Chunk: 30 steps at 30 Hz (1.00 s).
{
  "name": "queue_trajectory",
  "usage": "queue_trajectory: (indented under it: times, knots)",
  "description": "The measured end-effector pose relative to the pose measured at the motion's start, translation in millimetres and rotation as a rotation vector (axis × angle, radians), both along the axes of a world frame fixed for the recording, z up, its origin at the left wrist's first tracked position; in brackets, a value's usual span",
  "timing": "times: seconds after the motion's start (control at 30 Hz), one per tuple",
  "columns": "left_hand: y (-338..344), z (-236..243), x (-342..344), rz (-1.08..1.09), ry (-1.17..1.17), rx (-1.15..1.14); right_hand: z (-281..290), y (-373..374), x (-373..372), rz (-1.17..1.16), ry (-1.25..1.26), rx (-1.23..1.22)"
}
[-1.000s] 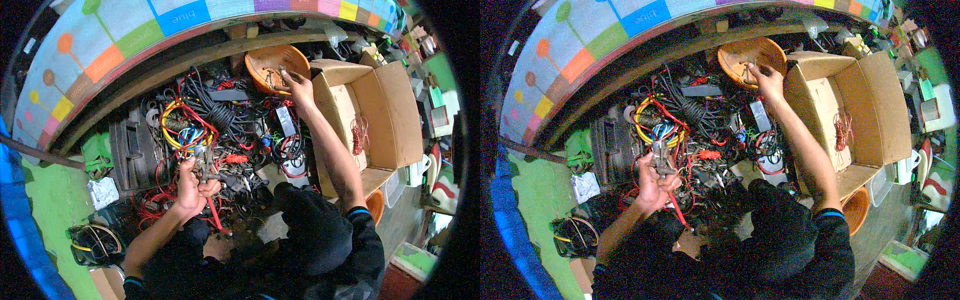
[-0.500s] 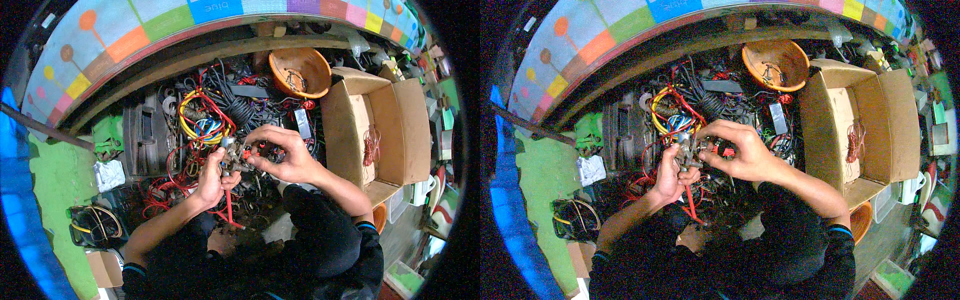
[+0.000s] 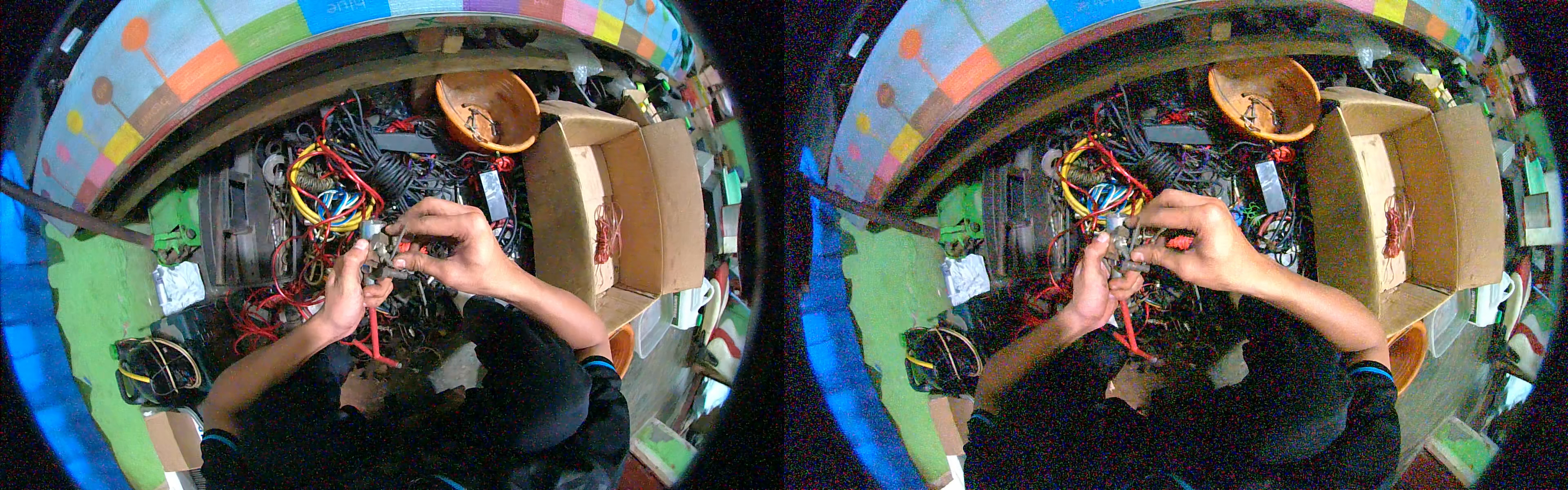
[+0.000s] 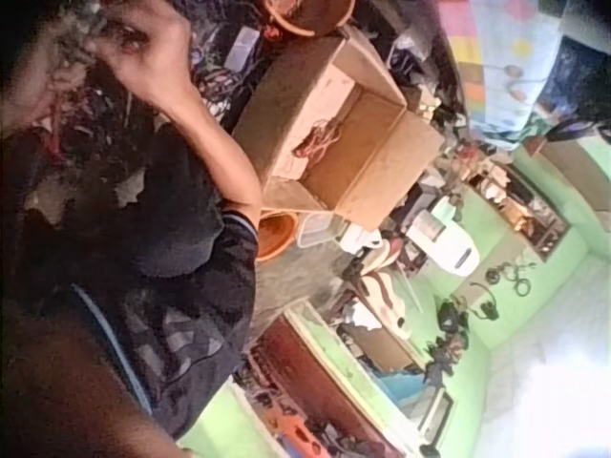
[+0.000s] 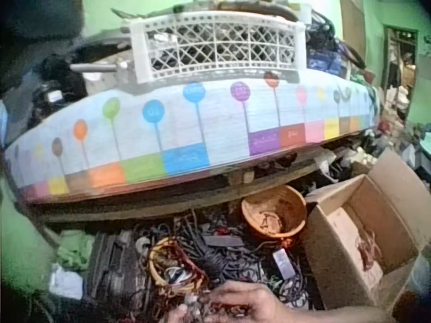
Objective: The person sits on the floor and works on a small electrical component with attached wires. They repeatedly pick up small metal pieces from a bowl, attach them to the component, and place the component back down, continuing this cycle throughout the clip.
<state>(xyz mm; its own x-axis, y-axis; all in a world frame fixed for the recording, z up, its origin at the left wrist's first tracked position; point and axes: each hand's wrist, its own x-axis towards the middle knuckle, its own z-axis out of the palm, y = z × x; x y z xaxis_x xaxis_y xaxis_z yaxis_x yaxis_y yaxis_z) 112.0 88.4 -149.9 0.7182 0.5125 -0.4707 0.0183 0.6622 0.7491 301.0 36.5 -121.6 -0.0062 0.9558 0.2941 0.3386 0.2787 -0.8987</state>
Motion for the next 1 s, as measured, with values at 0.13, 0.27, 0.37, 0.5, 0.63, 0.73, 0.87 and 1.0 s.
queue_trajectory:
  times: [0.13,0.27,0.37,0.5,0.63,0.73,0.87,1.0]
  knots:
    - [-1.6,0.7,2.7,-0.019,-0.012,-0.004,-0.7,0.8,2.3,-0.002,0.009,0.021]
    - [1.5,2.3,3.9,-0.110,-0.154,-0.177,-16.5,-1.3,1.7,-0.038,0.046,0.113]
    - [0.9,9.4,6.8,-0.133,-0.139,-0.285,-15.8,-6.4,-3.9,-0.117,0.025,0.147]
    - [1.9,8.9,7.0,-0.213,-0.184,-0.437,-17.6,-9.3,-11.3,-0.222,0.006,0.210]
    - [3.0,-4.3,1.2,-0.222,-0.302,-0.582,-14.0,-11.6,-8.1,-0.162,-0.010,0.233]
    - [6.2,6.3,0.7,-0.216,-0.259,-0.609,-22.0,-11.3,4.8,-0.100,0.098,0.321]
    - [3.5,9.4,6.6,-0.104,-0.152,-0.577,-19.3,-9.8,-9.1,-0.178,0.154,0.182]
    - [4.5,3.8,1.5,-0.175,-0.197,-0.483,-16.0,-11.0,-11.1,-0.251,0.265,0.040]
